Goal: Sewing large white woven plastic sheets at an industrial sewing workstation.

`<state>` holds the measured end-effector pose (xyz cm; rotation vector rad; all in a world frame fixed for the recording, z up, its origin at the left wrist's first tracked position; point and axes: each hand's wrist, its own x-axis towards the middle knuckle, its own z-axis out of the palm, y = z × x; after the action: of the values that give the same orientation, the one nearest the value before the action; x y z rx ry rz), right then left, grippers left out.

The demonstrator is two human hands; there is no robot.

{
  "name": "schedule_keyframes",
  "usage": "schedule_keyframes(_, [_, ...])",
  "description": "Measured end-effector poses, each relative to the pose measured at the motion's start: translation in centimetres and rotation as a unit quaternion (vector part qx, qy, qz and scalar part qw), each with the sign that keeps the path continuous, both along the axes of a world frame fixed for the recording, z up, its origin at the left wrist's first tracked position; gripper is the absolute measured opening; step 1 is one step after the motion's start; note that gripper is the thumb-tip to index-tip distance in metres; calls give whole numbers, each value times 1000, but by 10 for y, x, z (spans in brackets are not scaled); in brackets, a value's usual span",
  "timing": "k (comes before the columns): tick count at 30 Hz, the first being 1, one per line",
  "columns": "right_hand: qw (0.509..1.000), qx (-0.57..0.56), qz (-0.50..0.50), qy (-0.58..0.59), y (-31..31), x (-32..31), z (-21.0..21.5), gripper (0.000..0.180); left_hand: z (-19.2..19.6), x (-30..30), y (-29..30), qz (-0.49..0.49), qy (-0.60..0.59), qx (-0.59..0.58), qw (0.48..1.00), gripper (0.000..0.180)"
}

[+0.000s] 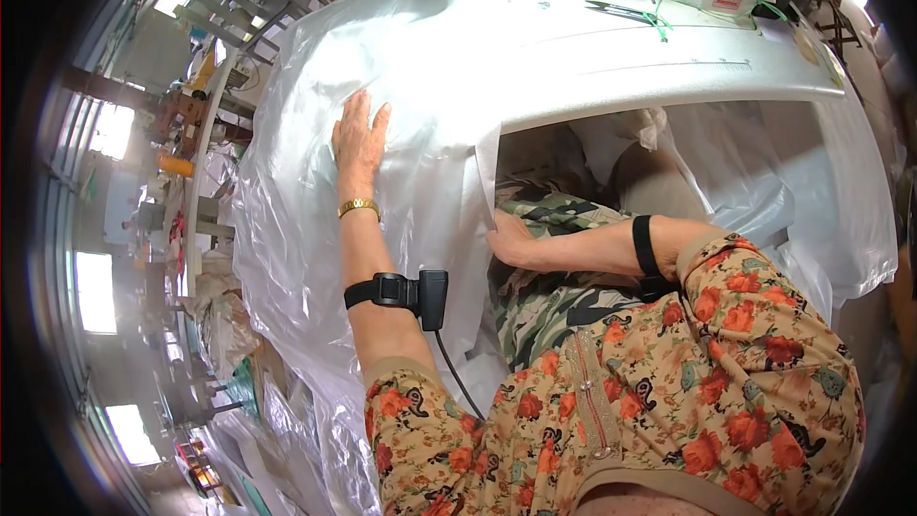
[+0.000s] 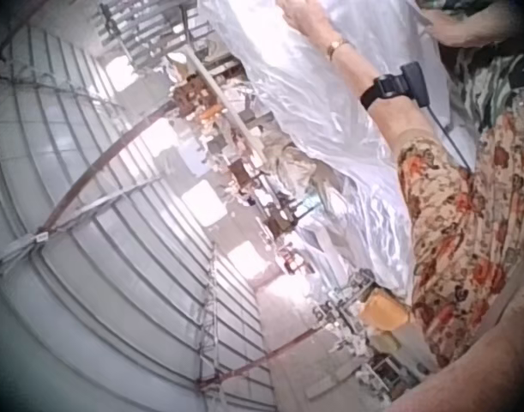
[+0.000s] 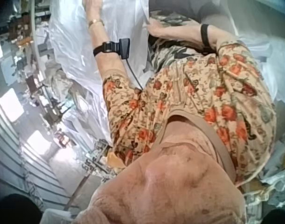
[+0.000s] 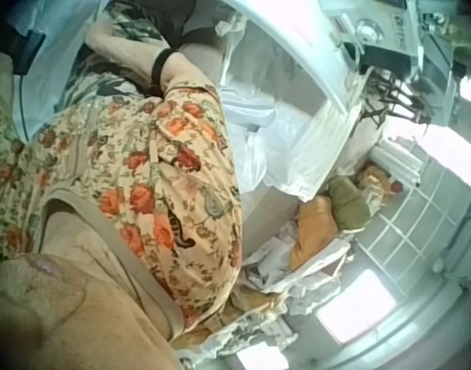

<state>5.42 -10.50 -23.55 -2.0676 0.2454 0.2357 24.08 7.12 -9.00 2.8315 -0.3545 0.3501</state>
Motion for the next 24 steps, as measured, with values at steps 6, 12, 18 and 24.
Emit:
schedule_keyframes(6, [857, 318, 403, -48, -59, -36, 109, 34, -6, -2, 5, -15, -6, -7, 1000, 67])
schedule_keyframes(12, [811, 373, 451, 28, -117, -63, 123, 47, -4, -21, 12, -26, -12, -37, 999, 64])
schedule_keyframes(18, [849, 345, 385, 113, -116, -73, 111, 39, 20, -95, -27, -66, 11, -235, 970, 42])
schedule_keyframes(24, [862, 358, 339, 115, -103, -71, 105, 36, 17, -211, -65, -31, -16, -152, 988, 47])
